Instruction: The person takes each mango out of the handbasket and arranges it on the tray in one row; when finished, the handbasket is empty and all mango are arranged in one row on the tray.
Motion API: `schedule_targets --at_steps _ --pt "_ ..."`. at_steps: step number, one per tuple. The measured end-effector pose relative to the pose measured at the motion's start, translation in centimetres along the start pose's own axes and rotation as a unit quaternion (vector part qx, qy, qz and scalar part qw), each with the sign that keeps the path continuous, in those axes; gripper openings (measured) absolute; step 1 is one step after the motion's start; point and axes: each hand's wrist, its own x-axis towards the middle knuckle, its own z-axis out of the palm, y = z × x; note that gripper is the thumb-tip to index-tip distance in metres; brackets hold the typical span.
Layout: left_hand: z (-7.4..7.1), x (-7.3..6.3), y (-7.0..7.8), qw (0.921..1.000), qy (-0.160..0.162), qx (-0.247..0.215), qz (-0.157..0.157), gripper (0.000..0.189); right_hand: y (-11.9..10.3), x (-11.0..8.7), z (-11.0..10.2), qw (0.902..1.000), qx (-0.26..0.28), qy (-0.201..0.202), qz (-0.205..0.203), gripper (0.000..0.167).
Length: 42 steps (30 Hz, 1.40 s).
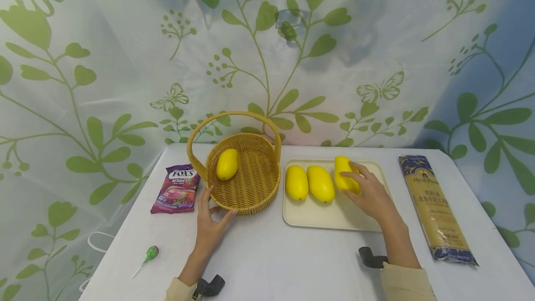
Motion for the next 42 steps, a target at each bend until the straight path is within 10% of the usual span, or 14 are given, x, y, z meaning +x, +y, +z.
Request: schedule_targets --at_steps 15,28,42 --pt "0.1 0.0 -0.2 1.0 0.005 -0.007 0.0 0.099 0.0 -0.9 0.8 0.9979 0.014 -0.061 0.016 0.049" --pt "-0.8 0.2 3.5 0.9997 0.004 -0.022 0.006 0.091 0.0 -1.1 1.2 0.9982 0.008 -0.059 0.008 0.051" --pt "0.1 0.0 -0.5 0.9998 -0.002 -0.018 0.002 0.097 -2.7 -0.4 -1.0 0.9988 -0.029 -0.021 -0.034 0.06"
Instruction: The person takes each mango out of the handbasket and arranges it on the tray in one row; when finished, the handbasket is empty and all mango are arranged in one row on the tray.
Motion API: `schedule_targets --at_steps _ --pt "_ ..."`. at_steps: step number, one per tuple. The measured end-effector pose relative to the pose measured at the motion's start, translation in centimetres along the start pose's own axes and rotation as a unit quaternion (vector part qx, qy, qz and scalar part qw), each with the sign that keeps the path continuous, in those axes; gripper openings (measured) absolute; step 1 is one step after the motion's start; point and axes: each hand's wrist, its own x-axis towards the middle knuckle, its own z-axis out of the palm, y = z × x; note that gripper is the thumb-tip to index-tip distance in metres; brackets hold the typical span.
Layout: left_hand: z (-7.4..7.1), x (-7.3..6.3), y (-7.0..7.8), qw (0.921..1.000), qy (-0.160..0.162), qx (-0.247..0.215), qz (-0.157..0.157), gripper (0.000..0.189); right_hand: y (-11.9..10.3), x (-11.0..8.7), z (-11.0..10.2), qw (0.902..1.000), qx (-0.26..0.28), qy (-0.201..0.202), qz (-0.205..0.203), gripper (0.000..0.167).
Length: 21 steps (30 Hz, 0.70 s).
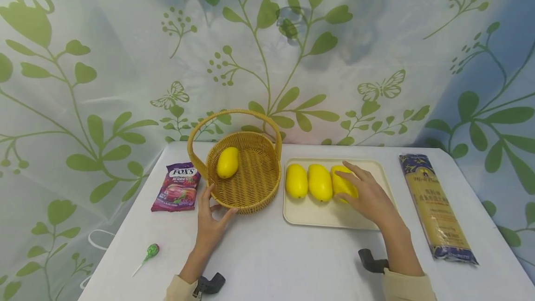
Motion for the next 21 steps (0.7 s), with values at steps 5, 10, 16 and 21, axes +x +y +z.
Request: schedule_targets --at_steps 5,10,16,21 --pt "0.0 0.0 0.0 1.0 0.0 0.0 0.004 0.096 -1.3 0.8 -0.5 1.0 0.0 -0.002 -0.002 0.062" --pt "0.0 0.1 -0.1 1.0 0.001 0.007 0.004 0.097 -2.7 2.2 -0.5 0.9996 0.002 -0.013 -0.024 0.063" --pt "-0.1 0.3 1.2 0.9999 0.009 0.007 0.006 0.097 -5.6 4.5 0.3 0.9974 0.019 -0.02 -0.067 0.064" --pt "-0.2 0.5 2.7 0.9998 0.009 -0.005 0.019 0.093 -8.6 5.8 2.3 0.993 0.063 -0.039 -0.092 0.058"
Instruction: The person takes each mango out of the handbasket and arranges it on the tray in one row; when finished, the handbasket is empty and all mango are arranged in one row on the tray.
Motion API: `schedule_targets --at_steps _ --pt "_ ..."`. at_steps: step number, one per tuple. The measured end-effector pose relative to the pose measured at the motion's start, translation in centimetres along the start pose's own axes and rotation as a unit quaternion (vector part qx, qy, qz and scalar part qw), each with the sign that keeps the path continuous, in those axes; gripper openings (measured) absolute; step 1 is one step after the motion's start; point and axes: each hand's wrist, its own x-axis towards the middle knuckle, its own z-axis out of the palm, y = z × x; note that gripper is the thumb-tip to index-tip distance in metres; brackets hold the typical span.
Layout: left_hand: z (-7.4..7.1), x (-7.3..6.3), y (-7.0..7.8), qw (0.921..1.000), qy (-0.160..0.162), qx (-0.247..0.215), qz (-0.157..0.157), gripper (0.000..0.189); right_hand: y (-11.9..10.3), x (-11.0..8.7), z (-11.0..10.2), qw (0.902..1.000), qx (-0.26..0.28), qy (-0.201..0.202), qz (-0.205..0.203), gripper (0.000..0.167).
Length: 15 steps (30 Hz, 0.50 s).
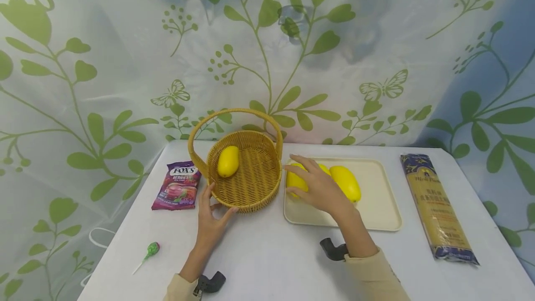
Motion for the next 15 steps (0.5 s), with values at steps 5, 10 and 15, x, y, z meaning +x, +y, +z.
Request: schedule_targets --at_steps 5,10,15 --pt "0.3 -0.1 -1.4 0.9999 -0.001 0.012 0.005 0.097 -1.9 1.5 3.0 0.9986 0.047 -0.023 -0.005 0.051" --pt "0.2 -0.1 -2.5 0.9998 -0.009 0.019 -0.007 0.098 -2.5 3.3 5.8 0.9964 0.074 -0.039 -0.007 0.046" --pt "0.1 -0.2 -2.5 0.9997 -0.012 0.02 -0.01 0.097 -2.5 5.6 7.9 0.996 0.077 -0.044 -0.006 0.047"
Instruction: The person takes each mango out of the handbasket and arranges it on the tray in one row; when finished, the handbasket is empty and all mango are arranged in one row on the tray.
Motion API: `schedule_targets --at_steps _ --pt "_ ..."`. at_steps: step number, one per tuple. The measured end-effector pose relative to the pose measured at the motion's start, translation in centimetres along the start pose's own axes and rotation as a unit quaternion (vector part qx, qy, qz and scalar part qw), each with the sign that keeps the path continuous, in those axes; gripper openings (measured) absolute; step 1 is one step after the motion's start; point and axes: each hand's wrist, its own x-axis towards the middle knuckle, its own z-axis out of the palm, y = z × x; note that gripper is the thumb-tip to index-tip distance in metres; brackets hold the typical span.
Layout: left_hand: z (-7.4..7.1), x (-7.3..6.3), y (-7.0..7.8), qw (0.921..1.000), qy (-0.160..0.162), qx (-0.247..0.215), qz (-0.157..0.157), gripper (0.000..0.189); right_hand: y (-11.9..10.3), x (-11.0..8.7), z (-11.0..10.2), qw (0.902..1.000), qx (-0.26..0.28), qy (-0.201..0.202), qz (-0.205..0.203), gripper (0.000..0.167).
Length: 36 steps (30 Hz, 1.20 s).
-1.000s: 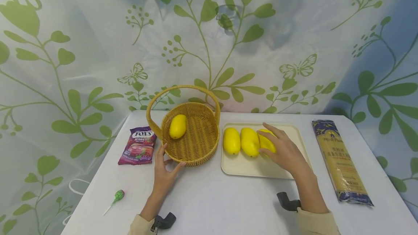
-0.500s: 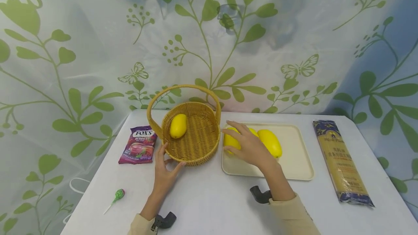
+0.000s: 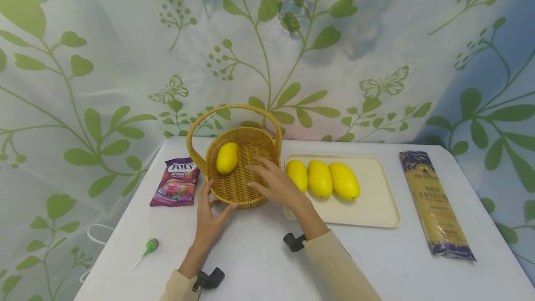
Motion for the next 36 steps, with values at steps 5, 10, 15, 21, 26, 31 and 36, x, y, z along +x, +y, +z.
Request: schedule_targets --at_steps 5,10,15,21,26,31,36 --pt "0.0 0.1 -0.1 1.0 -0.002 0.006 -0.003 0.097 0.3 3.2 1.1 0.9997 -0.018 -0.007 0.011 0.05" --pt "-0.2 0.3 -0.3 0.9999 0.003 0.011 0.001 0.096 -0.1 7.1 2.2 0.9994 -0.016 -0.031 0.006 0.052" --pt "-0.2 0.4 -0.4 0.9999 0.002 0.014 -0.006 0.096 -0.2 9.5 3.6 0.9966 0.005 -0.076 0.03 0.059" --pt "-0.1 0.1 -0.1 0.9997 -0.007 0.011 -0.02 0.096 0.0 10.5 5.3 0.9918 0.027 -0.114 0.051 0.071" --pt "0.1 0.1 0.1 0.9997 -0.008 0.01 -0.02 0.095 0.1 10.5 5.6 0.9879 0.005 -0.143 0.059 0.068" --pt "0.1 0.1 0.1 0.9999 -0.008 0.007 -0.013 0.095 0.2 10.5 5.9 0.9879 -0.022 -0.144 0.053 0.057" --pt "0.0 0.1 -0.1 0.9998 -0.003 0.01 -0.014 0.095 0.1 10.4 6.1 0.9891 -0.018 -0.142 0.035 0.045"
